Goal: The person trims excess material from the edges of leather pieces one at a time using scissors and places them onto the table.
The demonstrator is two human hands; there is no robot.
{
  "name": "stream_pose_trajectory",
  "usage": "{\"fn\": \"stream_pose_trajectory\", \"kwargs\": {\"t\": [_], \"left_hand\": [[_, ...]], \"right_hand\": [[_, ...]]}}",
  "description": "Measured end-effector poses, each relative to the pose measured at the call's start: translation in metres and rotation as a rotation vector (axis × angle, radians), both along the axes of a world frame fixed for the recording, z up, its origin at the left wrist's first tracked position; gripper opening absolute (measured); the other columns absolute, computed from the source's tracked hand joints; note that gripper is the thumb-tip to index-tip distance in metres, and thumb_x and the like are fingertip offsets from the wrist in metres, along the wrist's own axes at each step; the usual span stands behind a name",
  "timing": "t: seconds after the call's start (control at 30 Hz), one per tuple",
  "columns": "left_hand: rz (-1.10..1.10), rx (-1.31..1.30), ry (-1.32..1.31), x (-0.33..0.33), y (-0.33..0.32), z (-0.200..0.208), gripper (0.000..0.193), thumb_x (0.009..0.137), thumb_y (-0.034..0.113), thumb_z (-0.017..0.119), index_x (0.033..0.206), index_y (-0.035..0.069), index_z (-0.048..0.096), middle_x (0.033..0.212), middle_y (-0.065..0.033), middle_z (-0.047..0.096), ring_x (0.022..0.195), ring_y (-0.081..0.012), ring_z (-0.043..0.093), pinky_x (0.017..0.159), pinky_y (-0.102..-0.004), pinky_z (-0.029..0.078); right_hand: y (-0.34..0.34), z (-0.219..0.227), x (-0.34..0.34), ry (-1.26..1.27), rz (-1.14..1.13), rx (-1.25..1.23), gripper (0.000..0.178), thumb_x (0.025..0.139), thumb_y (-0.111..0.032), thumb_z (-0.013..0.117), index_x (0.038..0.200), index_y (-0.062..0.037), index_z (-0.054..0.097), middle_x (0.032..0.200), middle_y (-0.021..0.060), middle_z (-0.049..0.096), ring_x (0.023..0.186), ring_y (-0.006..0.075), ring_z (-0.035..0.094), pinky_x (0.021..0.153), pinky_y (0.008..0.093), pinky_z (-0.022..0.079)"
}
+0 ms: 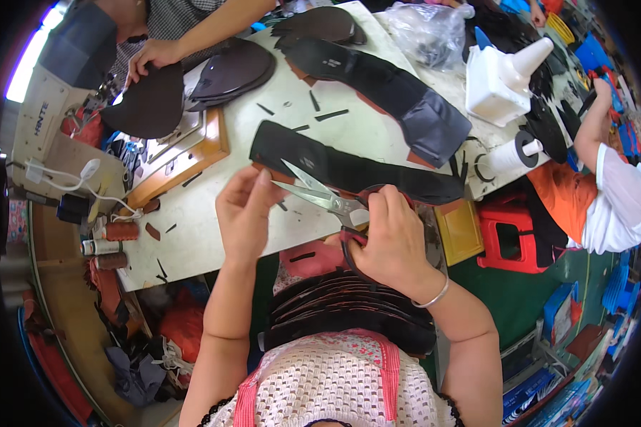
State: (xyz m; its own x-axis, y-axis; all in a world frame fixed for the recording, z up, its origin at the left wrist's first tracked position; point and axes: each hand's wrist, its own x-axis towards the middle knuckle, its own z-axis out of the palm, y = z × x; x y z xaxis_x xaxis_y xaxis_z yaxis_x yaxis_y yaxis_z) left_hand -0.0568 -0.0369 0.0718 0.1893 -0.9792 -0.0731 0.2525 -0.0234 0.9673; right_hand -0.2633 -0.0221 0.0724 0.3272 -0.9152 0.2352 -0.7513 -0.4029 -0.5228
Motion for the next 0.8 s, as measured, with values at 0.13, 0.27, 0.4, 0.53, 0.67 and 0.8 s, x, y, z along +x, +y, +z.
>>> {"fn": "stream_pose_trajectory", "kwargs": {"t": [0.13, 0.27, 0.4, 0.53, 0.67, 0.8], "left_hand": [[0.031, -0.067, 0.089, 0.005, 0.024, 0.0, 0.019, 0.093, 0.004, 0.054, 0.106, -0.008, 0.058, 0.097, -0.0141, 0.065, 0.086, -0.0185, 0.065, 0.082, -0.0331, 0.055], [0.01, -0.117, 0.091, 0.012, 0.033, -0.007, 0.017, 0.093, 0.003, 0.054, 0.105, -0.008, 0.058, 0.096, -0.0145, 0.065, 0.085, -0.0199, 0.065, 0.082, -0.034, 0.055], [0.028, -0.082, 0.095, 0.014, 0.037, -0.01, 0.015, 0.092, 0.006, 0.056, 0.101, -0.005, 0.06, 0.088, -0.0125, 0.066, 0.082, -0.0191, 0.065, 0.08, -0.0354, 0.056], [0.017, -0.077, 0.104, 0.017, 0.041, -0.015, 0.015, 0.092, 0.003, 0.055, 0.102, -0.007, 0.059, 0.091, -0.0126, 0.065, 0.084, -0.0188, 0.065, 0.081, -0.0322, 0.055], [0.018, -0.044, 0.081, 0.012, 0.05, -0.013, 0.013, 0.092, 0.003, 0.056, 0.1, -0.007, 0.059, 0.09, -0.0119, 0.066, 0.083, -0.018, 0.065, 0.08, -0.0316, 0.055], [-0.001, -0.072, 0.004, 0.018, 0.052, -0.023, 0.012, 0.093, 0.001, 0.052, 0.102, -0.006, 0.055, 0.097, -0.01, 0.062, 0.092, -0.0175, 0.062, 0.088, -0.0339, 0.051]], "right_hand": [[0.001, 0.006, 0.015, 0.093, 0.033, 0.002, 0.056, 0.064, -0.038, 0.08, 0.087, 0.0034, 0.049, 0.085, 0.0146, 0.046, 0.079, 0.0332, 0.055, 0.063, 0.0414, 0.045], [0.001, 0.006, 0.016, 0.088, 0.104, 0.08, 0.057, 0.064, -0.041, 0.079, 0.084, 0.0029, 0.049, 0.084, 0.0142, 0.047, 0.072, 0.0321, 0.056, 0.057, 0.0397, 0.046], [0.003, 0.0, 0.012, 0.113, 0.171, 0.04, 0.054, 0.063, -0.039, 0.079, 0.081, 0.0022, 0.05, 0.081, 0.0132, 0.047, 0.065, 0.031, 0.057, 0.052, 0.0391, 0.046], [0.0, 0.003, 0.021, 0.166, 0.145, -0.081, 0.049, 0.066, -0.04, 0.077, 0.076, 0.0003, 0.05, 0.075, 0.0126, 0.047, 0.061, 0.0301, 0.057, 0.049, 0.0391, 0.046], [-0.007, 0.009, 0.036, 0.083, 0.16, -0.265, 0.045, 0.068, -0.037, 0.076, 0.073, -0.0012, 0.051, 0.071, 0.0128, 0.046, 0.056, 0.0295, 0.056, 0.046, 0.0376, 0.045], [-0.009, -0.001, 0.027, 0.12, 0.123, -0.207, 0.044, 0.066, -0.038, 0.077, 0.072, -0.0024, 0.052, 0.071, 0.0127, 0.048, 0.054, 0.0292, 0.055, 0.045, 0.037, 0.044]]}}
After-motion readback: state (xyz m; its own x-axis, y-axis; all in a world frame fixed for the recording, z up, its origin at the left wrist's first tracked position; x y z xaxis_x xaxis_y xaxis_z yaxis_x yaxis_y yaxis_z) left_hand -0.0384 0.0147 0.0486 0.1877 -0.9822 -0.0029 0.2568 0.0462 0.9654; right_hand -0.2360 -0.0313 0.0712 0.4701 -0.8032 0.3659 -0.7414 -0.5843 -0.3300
